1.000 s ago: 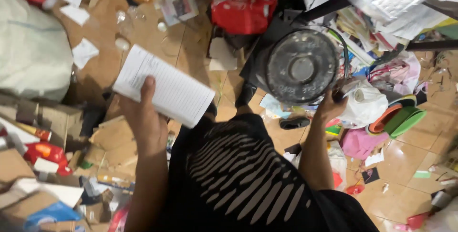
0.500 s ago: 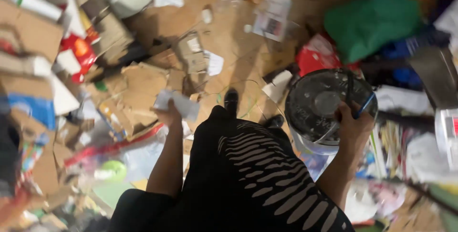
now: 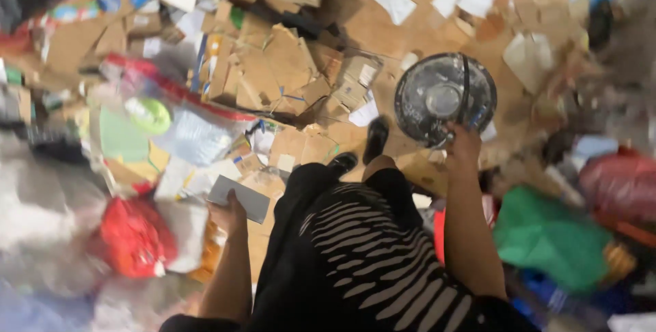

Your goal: The person stands in a cluttered room and uses a digital scale to weigh plastic bottles. They hold a notebook and a pen, writing down the weight readings after each weighing. The person repeatedly picks up bottles from the floor, places them on the scale, and records the results.

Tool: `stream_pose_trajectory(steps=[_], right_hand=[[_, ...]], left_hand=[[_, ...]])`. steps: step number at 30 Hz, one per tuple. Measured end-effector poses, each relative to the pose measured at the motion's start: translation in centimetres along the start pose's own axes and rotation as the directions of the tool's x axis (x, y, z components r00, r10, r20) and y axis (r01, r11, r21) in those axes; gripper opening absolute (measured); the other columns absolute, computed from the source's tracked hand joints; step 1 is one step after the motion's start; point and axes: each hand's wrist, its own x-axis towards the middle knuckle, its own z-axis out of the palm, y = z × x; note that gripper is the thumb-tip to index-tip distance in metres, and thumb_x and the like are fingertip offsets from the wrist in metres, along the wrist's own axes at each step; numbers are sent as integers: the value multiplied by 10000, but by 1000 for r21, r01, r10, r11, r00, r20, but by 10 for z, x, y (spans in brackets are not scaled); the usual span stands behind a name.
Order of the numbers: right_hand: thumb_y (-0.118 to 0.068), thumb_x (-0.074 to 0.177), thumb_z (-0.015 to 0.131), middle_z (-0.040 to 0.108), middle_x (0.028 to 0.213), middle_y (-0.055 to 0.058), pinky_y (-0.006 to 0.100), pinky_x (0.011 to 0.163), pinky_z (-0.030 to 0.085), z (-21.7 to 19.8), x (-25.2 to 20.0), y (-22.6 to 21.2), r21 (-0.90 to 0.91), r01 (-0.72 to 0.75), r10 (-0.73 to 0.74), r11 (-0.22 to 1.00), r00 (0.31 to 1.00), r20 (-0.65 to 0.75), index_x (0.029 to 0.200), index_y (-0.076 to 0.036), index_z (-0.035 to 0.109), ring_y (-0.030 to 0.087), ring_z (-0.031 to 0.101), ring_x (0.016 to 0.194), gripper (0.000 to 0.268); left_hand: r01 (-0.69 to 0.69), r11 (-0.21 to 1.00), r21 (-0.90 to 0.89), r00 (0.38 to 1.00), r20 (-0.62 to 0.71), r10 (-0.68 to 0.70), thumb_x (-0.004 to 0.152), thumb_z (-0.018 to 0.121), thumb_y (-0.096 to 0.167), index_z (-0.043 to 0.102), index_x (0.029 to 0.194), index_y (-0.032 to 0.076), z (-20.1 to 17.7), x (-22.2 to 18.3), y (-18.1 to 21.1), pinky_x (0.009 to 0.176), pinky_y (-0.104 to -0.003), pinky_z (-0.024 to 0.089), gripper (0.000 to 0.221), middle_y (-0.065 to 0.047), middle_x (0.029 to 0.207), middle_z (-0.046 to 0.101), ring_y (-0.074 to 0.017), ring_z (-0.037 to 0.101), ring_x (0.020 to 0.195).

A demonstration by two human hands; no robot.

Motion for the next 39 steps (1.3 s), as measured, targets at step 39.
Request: stream_pose_trajectory(steps=[39], right_hand=[[-8, 818, 679, 689, 811, 183, 429, 581, 473, 178, 333, 48, -750, 222, 98, 623, 929, 357, 1021, -73, 797, 251, 609, 630, 244]], left_hand=[[528, 842, -113, 781, -324, -534, 944, 731, 381, 644, 1217, 21, -46, -234, 151, 770, -529, 546, 460, -302, 1001, 711, -482, 701, 943]])
